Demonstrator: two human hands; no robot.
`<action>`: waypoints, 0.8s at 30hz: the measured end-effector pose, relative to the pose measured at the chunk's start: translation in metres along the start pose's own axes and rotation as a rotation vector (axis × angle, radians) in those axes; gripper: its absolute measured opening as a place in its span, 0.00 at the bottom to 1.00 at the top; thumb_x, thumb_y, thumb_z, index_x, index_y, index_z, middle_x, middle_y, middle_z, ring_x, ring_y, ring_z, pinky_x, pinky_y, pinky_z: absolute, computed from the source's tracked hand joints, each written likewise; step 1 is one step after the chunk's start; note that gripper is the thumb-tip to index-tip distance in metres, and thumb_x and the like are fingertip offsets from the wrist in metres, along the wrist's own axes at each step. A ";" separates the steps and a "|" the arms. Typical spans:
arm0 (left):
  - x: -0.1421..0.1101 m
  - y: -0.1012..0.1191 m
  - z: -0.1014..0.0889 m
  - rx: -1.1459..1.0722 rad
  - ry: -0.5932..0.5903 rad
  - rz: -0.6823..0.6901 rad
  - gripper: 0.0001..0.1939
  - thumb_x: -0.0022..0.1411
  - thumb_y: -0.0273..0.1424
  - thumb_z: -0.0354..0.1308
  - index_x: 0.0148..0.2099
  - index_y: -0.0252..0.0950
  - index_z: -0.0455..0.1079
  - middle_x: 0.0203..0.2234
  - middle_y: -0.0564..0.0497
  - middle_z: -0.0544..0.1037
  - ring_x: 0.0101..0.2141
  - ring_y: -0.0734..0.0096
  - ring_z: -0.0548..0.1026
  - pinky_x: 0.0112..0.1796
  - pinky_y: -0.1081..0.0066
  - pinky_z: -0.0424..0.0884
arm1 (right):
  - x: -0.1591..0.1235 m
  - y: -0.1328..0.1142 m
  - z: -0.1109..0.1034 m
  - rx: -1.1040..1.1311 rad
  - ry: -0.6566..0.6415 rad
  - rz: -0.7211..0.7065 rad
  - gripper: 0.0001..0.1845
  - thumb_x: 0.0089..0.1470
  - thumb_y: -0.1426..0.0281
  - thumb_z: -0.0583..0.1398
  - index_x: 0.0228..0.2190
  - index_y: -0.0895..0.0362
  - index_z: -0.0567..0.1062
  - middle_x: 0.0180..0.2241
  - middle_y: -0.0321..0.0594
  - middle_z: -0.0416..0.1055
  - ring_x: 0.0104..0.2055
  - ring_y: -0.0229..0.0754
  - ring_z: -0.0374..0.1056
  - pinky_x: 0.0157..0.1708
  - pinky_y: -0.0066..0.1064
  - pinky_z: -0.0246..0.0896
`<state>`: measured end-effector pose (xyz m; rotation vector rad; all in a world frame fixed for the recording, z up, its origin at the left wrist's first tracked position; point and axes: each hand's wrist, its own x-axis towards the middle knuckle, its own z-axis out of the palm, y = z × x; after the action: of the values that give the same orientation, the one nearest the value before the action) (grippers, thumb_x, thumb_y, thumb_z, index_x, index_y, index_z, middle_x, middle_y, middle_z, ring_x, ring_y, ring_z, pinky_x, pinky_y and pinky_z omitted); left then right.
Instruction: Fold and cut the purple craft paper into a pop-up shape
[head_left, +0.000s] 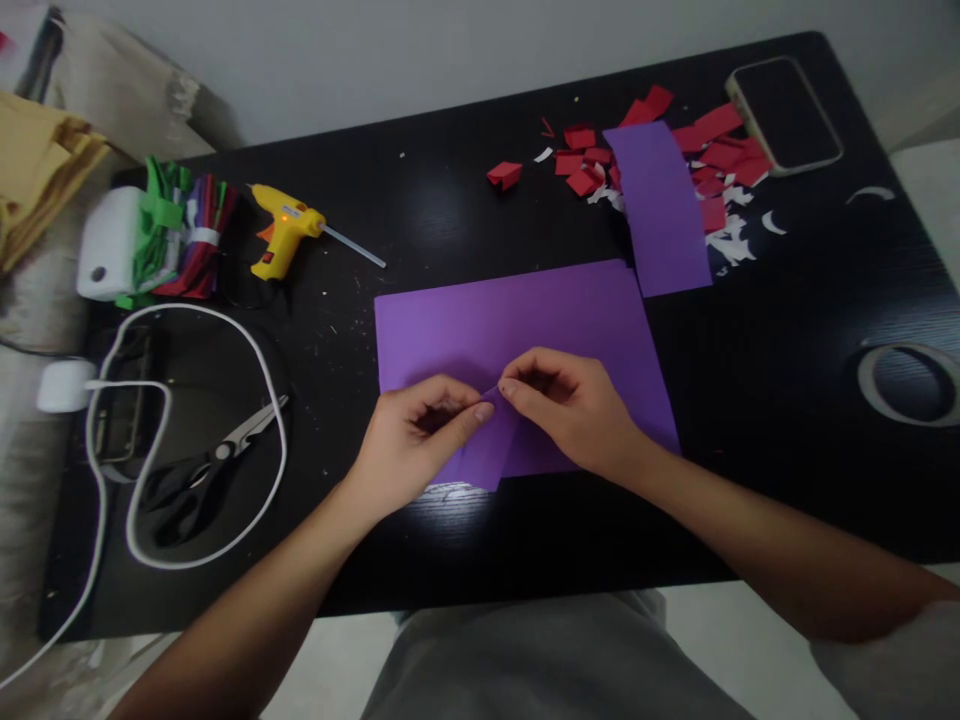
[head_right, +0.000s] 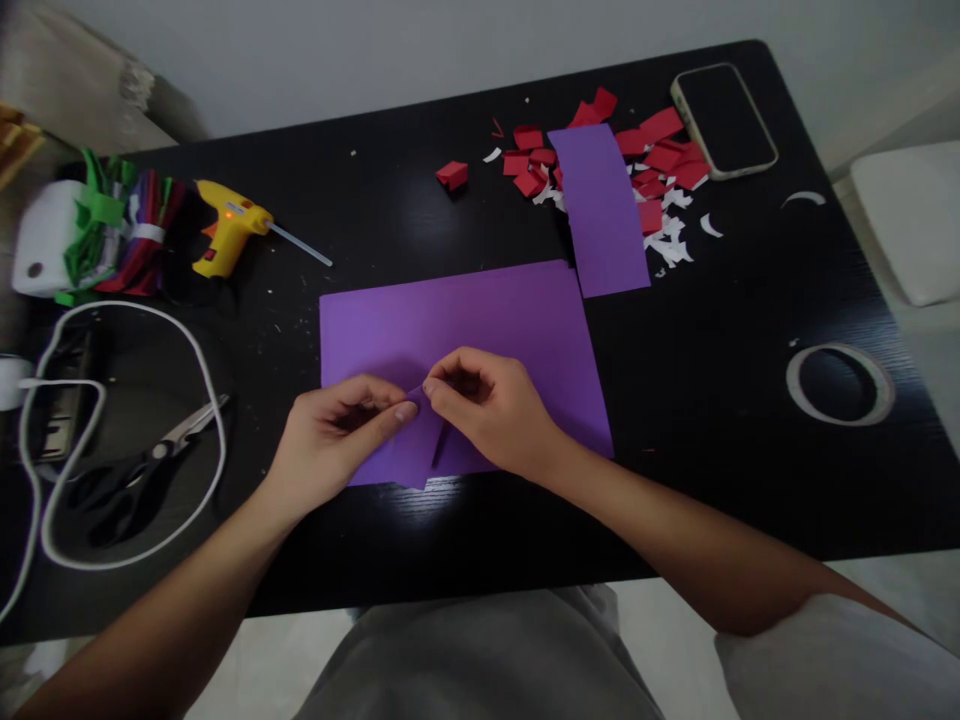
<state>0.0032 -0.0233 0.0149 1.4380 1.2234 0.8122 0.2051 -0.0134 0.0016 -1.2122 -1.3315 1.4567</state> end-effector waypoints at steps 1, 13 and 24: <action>0.000 -0.001 0.000 -0.005 -0.005 -0.003 0.08 0.64 0.34 0.69 0.34 0.36 0.78 0.24 0.53 0.78 0.24 0.76 0.72 0.26 0.76 0.69 | 0.000 0.000 0.000 0.017 -0.009 0.001 0.06 0.57 0.67 0.67 0.30 0.56 0.79 0.29 0.35 0.77 0.31 0.38 0.71 0.33 0.30 0.68; -0.001 -0.002 -0.002 0.061 -0.025 0.021 0.07 0.67 0.34 0.66 0.38 0.36 0.80 0.25 0.53 0.79 0.24 0.76 0.72 0.26 0.77 0.69 | -0.002 0.002 0.001 0.001 -0.007 -0.011 0.07 0.57 0.65 0.70 0.32 0.55 0.82 0.31 0.36 0.80 0.34 0.39 0.74 0.35 0.31 0.70; 0.000 0.001 -0.001 0.040 0.045 -0.009 0.06 0.66 0.33 0.66 0.38 0.36 0.81 0.25 0.53 0.81 0.25 0.75 0.75 0.27 0.76 0.71 | -0.002 0.000 0.000 -0.063 0.052 -0.054 0.08 0.60 0.62 0.69 0.34 0.54 0.83 0.33 0.38 0.82 0.36 0.42 0.77 0.37 0.33 0.75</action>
<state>0.0029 -0.0231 0.0155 1.4523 1.2855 0.8223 0.2053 -0.0154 0.0017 -1.2372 -1.3734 1.3454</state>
